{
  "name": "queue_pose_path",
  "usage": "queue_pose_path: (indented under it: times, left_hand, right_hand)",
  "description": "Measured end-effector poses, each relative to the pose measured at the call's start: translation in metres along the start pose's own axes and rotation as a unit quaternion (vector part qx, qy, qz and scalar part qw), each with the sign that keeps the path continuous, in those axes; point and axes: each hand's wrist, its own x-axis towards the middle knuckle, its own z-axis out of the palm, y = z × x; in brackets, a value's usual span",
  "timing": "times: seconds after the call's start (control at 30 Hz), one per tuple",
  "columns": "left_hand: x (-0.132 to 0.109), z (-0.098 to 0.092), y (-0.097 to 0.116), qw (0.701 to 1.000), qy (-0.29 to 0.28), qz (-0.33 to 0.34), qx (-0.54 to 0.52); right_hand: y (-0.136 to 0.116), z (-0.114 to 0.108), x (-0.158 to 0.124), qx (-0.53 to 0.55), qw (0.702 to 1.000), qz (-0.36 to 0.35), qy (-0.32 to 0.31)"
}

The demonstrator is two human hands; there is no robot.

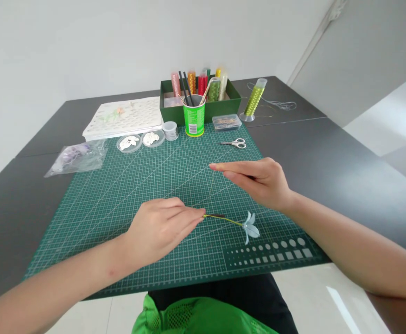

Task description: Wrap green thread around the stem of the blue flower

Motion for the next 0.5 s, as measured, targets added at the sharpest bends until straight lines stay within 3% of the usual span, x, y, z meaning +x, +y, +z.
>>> queue_pose_path:
  times: [0.5]
  left_hand:
    - [0.0016, 0.0031, 0.0067, 0.999, -0.008, -0.006, -0.042]
  right_hand:
    - [0.0023, 0.0045, 0.0023, 0.067, 0.995, -0.066, -0.027]
